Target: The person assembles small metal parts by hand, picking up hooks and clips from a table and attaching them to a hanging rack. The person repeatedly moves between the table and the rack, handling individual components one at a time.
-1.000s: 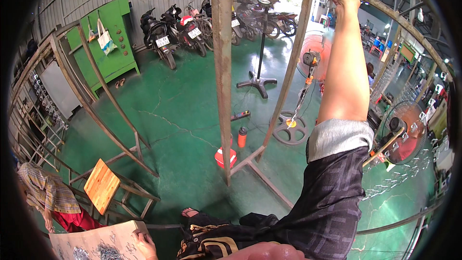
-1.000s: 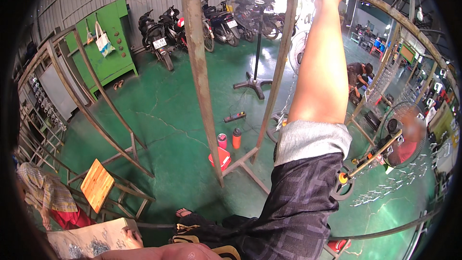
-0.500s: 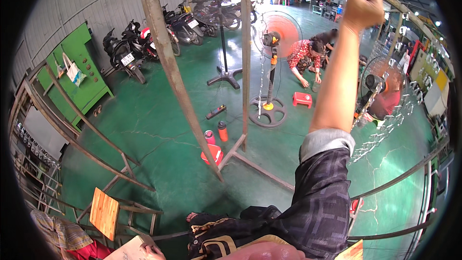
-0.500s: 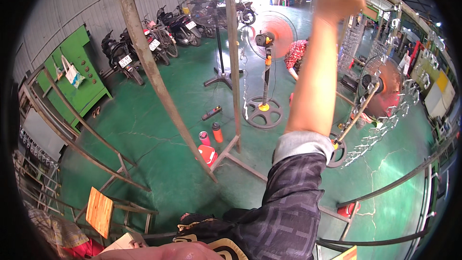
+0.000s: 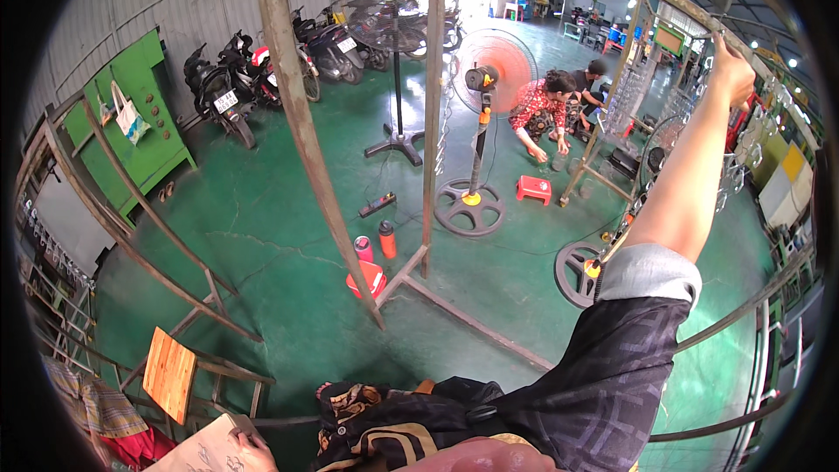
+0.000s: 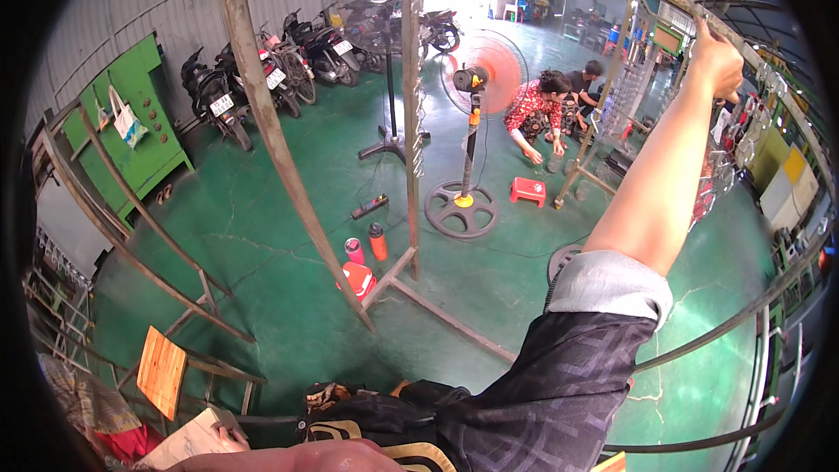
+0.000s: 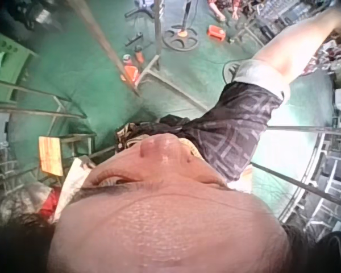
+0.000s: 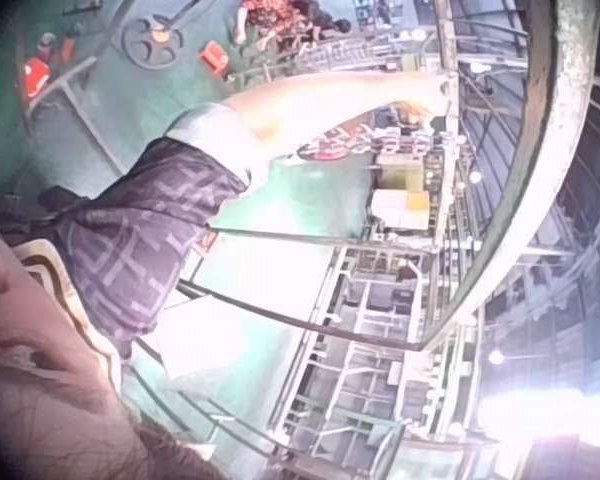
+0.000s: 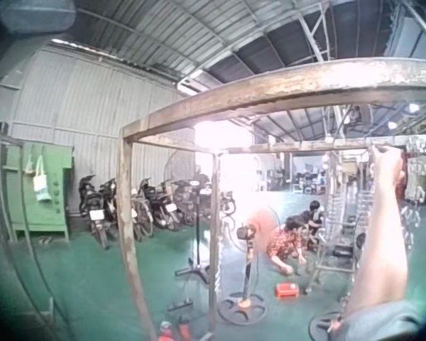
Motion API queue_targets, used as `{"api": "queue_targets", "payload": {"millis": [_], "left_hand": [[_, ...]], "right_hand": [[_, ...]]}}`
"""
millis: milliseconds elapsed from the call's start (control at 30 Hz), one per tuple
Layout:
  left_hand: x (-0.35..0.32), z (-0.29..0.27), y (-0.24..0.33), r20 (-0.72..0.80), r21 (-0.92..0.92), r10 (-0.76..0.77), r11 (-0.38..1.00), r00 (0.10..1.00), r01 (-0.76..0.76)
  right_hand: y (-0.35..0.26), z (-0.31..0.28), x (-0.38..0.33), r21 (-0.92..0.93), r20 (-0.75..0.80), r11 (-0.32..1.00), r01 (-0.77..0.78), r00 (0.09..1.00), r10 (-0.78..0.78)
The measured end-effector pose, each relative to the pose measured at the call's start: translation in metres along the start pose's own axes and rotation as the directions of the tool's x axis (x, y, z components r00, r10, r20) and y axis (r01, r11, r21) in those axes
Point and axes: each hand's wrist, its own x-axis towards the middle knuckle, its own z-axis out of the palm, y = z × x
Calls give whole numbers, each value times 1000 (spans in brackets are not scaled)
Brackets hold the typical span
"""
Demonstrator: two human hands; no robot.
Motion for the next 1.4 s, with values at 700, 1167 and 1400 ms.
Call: {"api": "queue_targets", "payload": {"millis": [700,1167,1400], "left_hand": [[4,-11,10,92,7,-57,998,994,56],[-2,-10,-1,90,-21,-69,997,994,71],[-1,-11,5,114,-58,-142,987,983,150]], "right_hand": [[-28,32,33,919,350,237,-315,928,-125],[-35,77,-26,717,696,331,-613,618,-364],[-71,64,-112,705,698,305,-641,550,-459]]}}
